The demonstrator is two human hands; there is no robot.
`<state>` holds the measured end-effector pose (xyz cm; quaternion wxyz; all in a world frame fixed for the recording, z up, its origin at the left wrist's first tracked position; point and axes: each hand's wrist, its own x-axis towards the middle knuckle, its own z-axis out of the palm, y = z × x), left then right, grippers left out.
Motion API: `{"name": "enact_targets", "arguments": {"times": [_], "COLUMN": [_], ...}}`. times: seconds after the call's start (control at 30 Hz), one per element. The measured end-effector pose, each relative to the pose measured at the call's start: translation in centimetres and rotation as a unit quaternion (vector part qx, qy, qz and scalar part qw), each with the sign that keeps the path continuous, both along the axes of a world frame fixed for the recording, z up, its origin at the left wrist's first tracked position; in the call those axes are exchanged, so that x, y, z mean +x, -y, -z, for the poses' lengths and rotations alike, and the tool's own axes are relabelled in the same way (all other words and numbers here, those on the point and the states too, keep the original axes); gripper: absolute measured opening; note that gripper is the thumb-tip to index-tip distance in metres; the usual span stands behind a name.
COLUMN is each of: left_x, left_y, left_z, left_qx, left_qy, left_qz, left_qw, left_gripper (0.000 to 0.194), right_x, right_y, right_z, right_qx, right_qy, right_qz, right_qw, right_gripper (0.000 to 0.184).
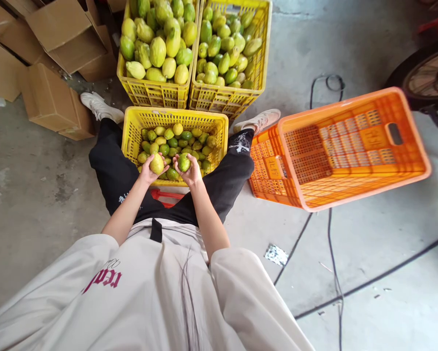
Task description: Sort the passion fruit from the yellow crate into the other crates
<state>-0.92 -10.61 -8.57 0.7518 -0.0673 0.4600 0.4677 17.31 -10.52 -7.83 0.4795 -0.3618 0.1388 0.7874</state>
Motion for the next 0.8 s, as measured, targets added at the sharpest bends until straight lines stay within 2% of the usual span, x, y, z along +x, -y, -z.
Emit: {"name": "enact_targets", "arguments": {"times": [0.2,0.43,0.6,0.8], "left_x": [-0.39,-0.24,-0.22,-0.5], "left_y": [-0.1,-0.14,-0.21,-0.22], "left_z": [0.24,0.07,0.19,-0.16], "left_qx": [-0.009,0.001,0.008,0.009], "left_qy": [0.029,0.032,0.022,0.061], "left_qz": [0.0,-0.012,0.007,0.017], "left_qw": [1.0,0.999,1.0,0.998], "left_gripper": [0.033,0.034,0.032,0.042], "right_x": [-0.15,-0.07,-0.39,-0.16], "right_y": [-0.01,0.12,0.07,0.12], "right_z": [0.04,-0.32,-0.56,-0.26], "right_qx": [0.029,0.059,0.063,0.01], "right_qy": [0.007,-0.028,-0.009,0.037], "right_qz": [-0.01,0.005,-0.003,0.016], "right_qw": [1.0,0.998,0.998,0.999], "right_gripper": [0.019,0.027,0.02,0.017]}}
